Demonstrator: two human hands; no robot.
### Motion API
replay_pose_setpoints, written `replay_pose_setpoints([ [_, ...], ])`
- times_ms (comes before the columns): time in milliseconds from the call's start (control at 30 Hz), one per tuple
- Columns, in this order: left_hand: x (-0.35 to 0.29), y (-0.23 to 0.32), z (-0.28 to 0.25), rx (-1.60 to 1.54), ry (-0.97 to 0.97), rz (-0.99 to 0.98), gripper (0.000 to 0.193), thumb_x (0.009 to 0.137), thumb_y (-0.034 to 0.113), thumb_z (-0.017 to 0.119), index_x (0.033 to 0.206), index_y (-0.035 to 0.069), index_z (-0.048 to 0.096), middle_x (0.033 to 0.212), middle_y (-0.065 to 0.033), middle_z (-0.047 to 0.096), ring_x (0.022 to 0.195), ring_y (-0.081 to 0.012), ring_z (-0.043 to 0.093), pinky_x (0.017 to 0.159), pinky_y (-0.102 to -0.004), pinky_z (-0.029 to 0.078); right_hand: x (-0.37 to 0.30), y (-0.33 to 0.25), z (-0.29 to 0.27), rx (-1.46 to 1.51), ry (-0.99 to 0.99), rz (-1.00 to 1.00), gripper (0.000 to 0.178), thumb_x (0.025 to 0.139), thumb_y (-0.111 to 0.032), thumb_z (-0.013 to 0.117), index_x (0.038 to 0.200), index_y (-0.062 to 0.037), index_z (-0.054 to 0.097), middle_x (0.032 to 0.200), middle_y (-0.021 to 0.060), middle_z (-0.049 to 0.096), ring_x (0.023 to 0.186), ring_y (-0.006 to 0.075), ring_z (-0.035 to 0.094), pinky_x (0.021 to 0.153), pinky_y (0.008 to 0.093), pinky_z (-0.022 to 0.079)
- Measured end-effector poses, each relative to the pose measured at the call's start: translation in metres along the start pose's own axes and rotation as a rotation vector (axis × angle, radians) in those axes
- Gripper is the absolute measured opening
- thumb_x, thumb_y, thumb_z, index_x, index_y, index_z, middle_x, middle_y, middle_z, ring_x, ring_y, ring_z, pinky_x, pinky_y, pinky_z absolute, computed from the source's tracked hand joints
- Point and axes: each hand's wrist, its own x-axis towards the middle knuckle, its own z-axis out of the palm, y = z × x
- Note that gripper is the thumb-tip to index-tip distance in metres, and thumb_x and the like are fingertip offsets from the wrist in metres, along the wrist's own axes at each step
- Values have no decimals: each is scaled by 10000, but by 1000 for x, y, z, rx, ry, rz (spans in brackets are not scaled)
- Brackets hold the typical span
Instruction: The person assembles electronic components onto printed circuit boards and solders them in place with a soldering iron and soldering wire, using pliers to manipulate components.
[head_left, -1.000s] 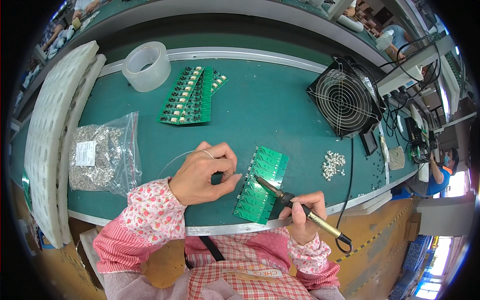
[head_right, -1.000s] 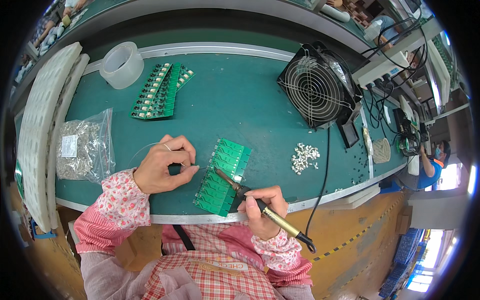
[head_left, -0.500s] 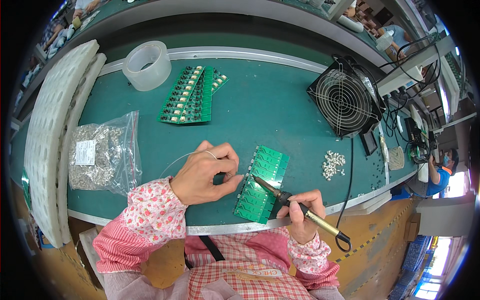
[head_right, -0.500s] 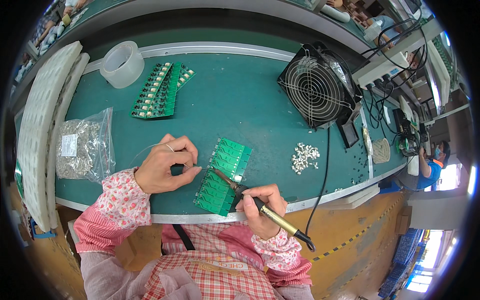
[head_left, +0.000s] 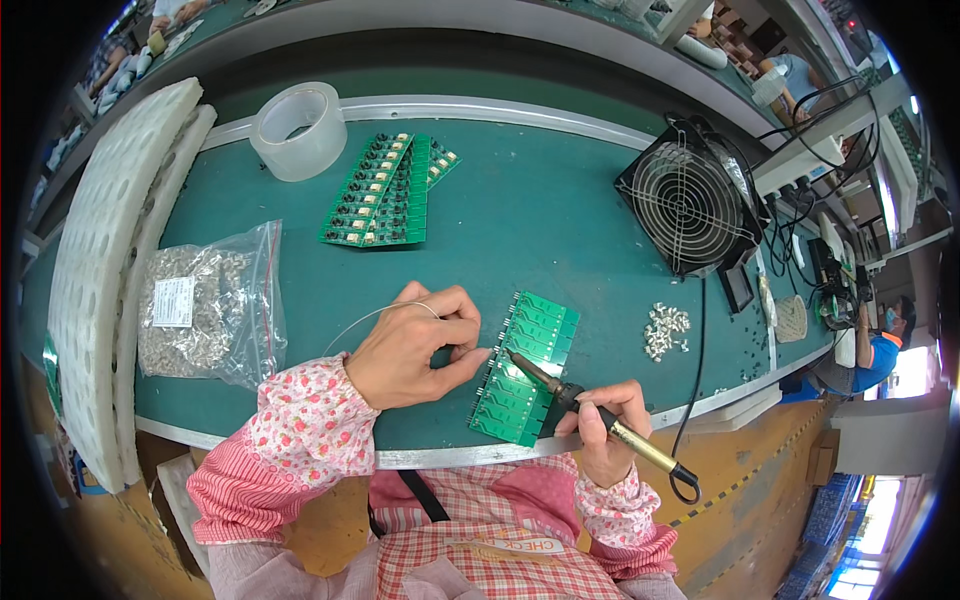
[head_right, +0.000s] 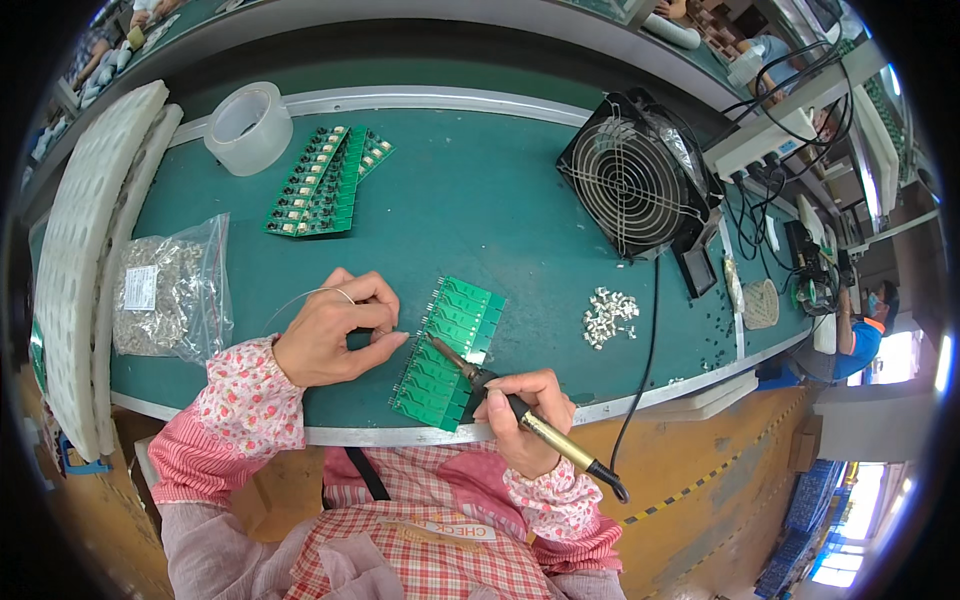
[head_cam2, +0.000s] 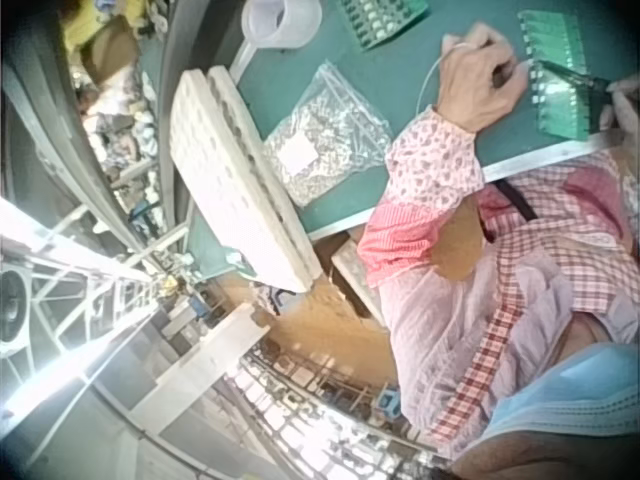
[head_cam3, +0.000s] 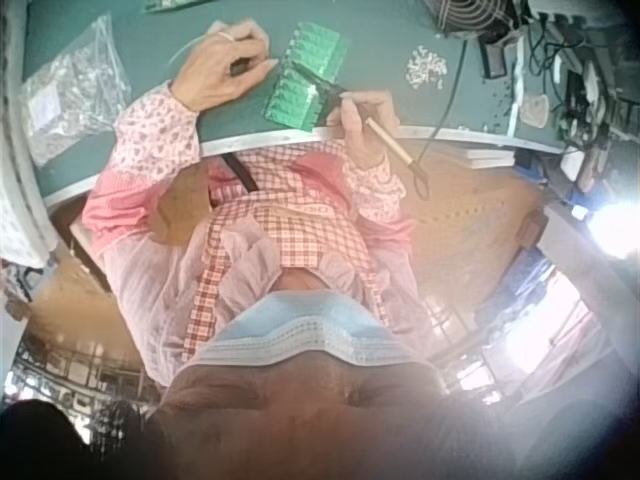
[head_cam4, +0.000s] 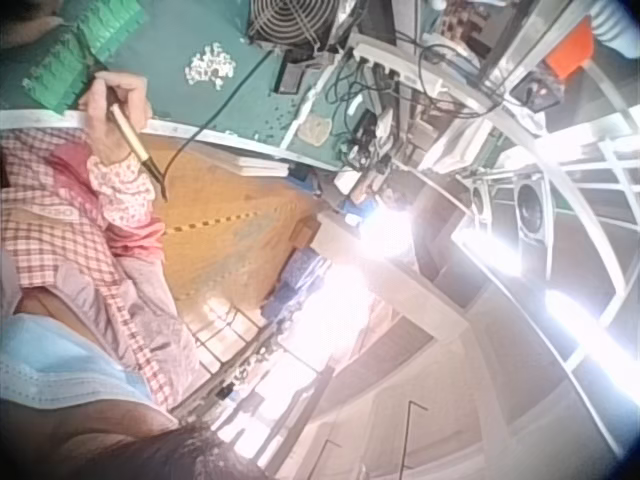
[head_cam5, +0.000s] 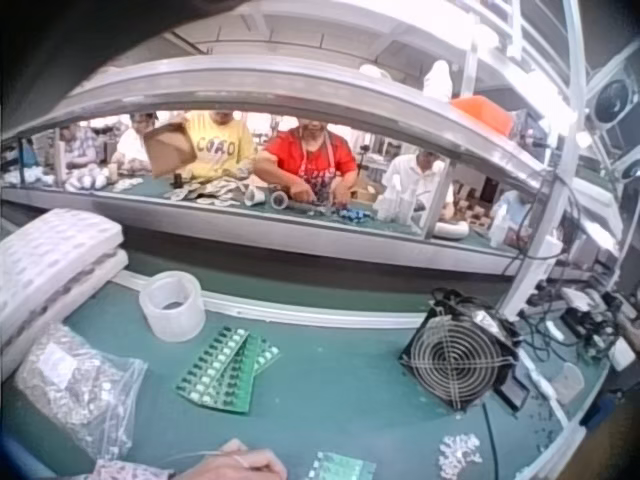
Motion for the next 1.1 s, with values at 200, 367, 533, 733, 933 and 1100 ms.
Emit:
replay_pose_setpoints([
  [200,-1,0,-4,-73,49,-6,236,767,123,681,618,74,504,747,2,524,598,-159,478,655,-314,298,-8,-2,2,135,194,37,126,865,-80,571,892,6,483,681,111,613,523,125,606,486,240,490],
  [367,-2,0,-5,-71,-15,56,217,728,91,705,602,76,529,795,-3,576,652,-146,512,717,-306,325,-14,0,0,141,146,-13,163,877,-122,572,890,8,474,707,112,609,525,122,601,476,244,493],
  [533,-4,1,-5,-63,-18,79,222,729,113,697,613,73,513,752,10,532,631,-158,519,741,-313,344,-14,2,3,118,115,-16,150,881,-109,574,899,10,485,712,114,614,528,124,606,496,248,512],
  [733,-3,1,-4,-43,-41,69,219,718,101,703,606,80,516,791,12,550,676,-144,518,752,-311,335,-13,2,4,125,87,-1,124,874,-69,576,897,16,489,685,106,627,544,130,625,507,256,525],
  [933,-3,2,-3,-18,-63,54,239,718,89,707,588,79,506,827,3,568,717,-143,521,766,-302,337,-12,3,2,84,53,-17,119,864,-54,577,884,19,485,653,110,634,542,140,635,507,257,527],
  [1100,-3,1,-2,-17,-65,54,230,716,88,708,596,77,512,827,2,564,713,-144,522,769,-305,337,-11,4,1,68,27,-32,109,850,-31,576,872,20,482,656,122,636,545,146,639,504,256,527],
])
